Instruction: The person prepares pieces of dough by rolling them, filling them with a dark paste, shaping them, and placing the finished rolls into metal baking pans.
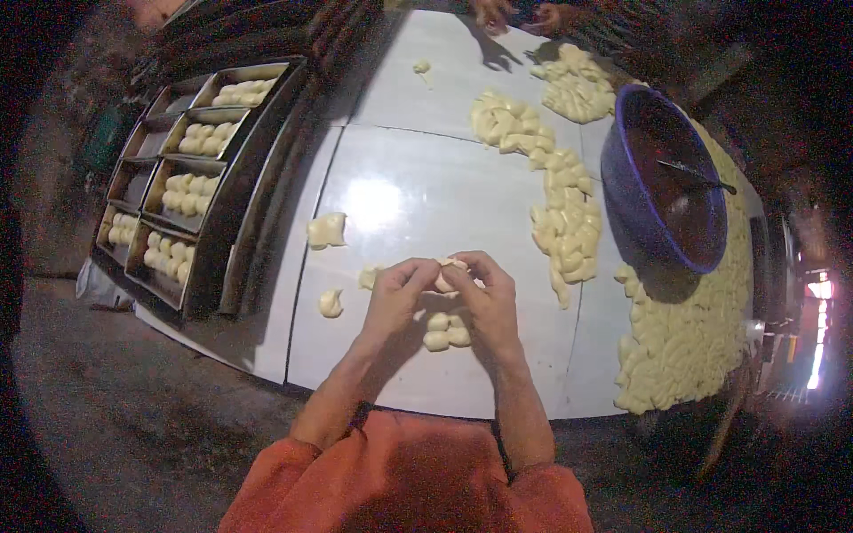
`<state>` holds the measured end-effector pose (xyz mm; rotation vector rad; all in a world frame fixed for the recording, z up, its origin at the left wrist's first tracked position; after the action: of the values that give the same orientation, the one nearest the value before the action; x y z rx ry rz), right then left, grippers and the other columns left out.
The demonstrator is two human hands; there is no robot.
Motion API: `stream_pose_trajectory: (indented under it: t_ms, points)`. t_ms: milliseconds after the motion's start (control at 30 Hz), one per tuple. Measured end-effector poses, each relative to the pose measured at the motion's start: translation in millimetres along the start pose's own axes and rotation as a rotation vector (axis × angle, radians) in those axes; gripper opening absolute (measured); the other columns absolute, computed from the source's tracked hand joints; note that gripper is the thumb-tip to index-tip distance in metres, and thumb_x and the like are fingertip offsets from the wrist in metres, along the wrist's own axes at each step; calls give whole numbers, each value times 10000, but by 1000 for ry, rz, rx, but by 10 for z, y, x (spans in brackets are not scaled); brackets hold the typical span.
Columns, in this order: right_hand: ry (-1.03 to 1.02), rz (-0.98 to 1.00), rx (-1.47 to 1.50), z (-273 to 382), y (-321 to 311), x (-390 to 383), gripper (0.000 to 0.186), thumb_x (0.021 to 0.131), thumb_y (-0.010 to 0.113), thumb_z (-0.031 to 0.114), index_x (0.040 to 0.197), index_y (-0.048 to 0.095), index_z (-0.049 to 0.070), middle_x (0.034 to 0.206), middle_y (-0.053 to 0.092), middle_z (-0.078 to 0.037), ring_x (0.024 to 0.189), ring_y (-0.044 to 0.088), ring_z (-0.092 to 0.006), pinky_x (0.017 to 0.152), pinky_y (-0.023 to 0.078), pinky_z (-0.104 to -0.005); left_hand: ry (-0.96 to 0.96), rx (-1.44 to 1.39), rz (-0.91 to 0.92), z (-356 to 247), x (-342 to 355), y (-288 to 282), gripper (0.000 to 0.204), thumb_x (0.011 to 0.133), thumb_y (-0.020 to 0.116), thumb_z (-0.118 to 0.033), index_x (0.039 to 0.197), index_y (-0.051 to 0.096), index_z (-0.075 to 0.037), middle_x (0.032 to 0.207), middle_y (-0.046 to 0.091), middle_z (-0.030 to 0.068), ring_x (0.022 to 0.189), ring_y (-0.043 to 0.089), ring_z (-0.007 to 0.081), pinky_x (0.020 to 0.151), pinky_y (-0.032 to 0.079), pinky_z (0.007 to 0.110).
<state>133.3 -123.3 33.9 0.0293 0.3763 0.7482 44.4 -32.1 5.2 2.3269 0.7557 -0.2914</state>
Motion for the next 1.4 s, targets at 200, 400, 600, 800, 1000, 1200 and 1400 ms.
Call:
stream_pose_trajectory:
  t_ms: [200, 400, 600, 800, 1000, 1200, 1400]
  points:
    - [-167, -175, 2, 264, -368, -38, 303, 883, 765, 50, 1157, 634, 61, 899, 619, 7, 866, 590, -53, 656, 511, -179, 559, 403, -99, -374, 74, 539, 698, 1054, 495, -478, 1530, 367, 16, 1423, 556, 259, 1274, 594, 357, 1020, 498, 413]
    - [-182, 22, 661, 564, -519, -61, 131, 984, 662, 101, 1093, 606, 52, 959, 679, -35, 829, 674, -96, 676, 562, -224, 884, 359, 158, -43, 228, 1262, 899, 905, 743, -477, 1562, 331, -21, 1345, 607, 218, 1237, 604, 255, 1024, 507, 370]
    - [-155, 53, 558, 704, -1133, 195, 123, 996, 648, 141, 1076, 603, 59, 982, 647, -18, 832, 638, -81, 725, 535, -240, 430, 79, 182, 297, 476, 1633, 980, 885, 810, -152, 1620, 168, -59, 1202, 683, 187, 1017, 695, 195, 872, 591, 331]
    - [-491, -296, 114, 1741, -2668, 526, 146, 994, 669, 192, 1038, 609, 67, 934, 645, -10, 812, 627, -81, 705, 520, -248, 97, 360, 310, 235, 390, 1523, 646, 960, 706, -97, 1529, 405, -31, 1239, 672, 203, 1066, 691, 206, 861, 599, 328]
    - [-155, -274, -576, 1556, -3788, 1313, 239, 975, 652, 253, 1031, 638, 20, 931, 680, -51, 826, 633, -173, 766, 495, -314, 75, 568, 121, 69, 400, 1132, 414, 988, 667, -154, 1363, 591, 4, 1211, 708, 155, 1064, 688, 208, 941, 552, 358]
    - [16, -6, -1154, 1149, -3752, 1738, 256, 940, 676, 263, 1045, 661, 30, 992, 702, -86, 895, 618, -208, 818, 499, -373, -39, 632, 175, 115, 326, 1149, 430, 990, 681, -225, 1359, 600, -19, 1207, 712, 156, 1088, 690, 226, 931, 554, 352]
    - [3, -34, -260, 1399, -3629, 1413, 138, 983, 663, 231, 956, 646, 97, 893, 655, 10, 819, 623, -85, 746, 514, -279, -168, 633, 220, 251, 282, 1166, 430, 991, 665, -230, 1358, 604, -13, 1234, 697, 153, 1080, 685, 221, 918, 551, 357]
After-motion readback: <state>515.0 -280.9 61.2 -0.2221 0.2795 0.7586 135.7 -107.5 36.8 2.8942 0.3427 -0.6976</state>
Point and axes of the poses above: each hand's wrist, its own x-axis towards the middle knuckle, its own y-axis out of the palm, z = x × y, the point moved 9 cm from there along x, towards the middle knuckle
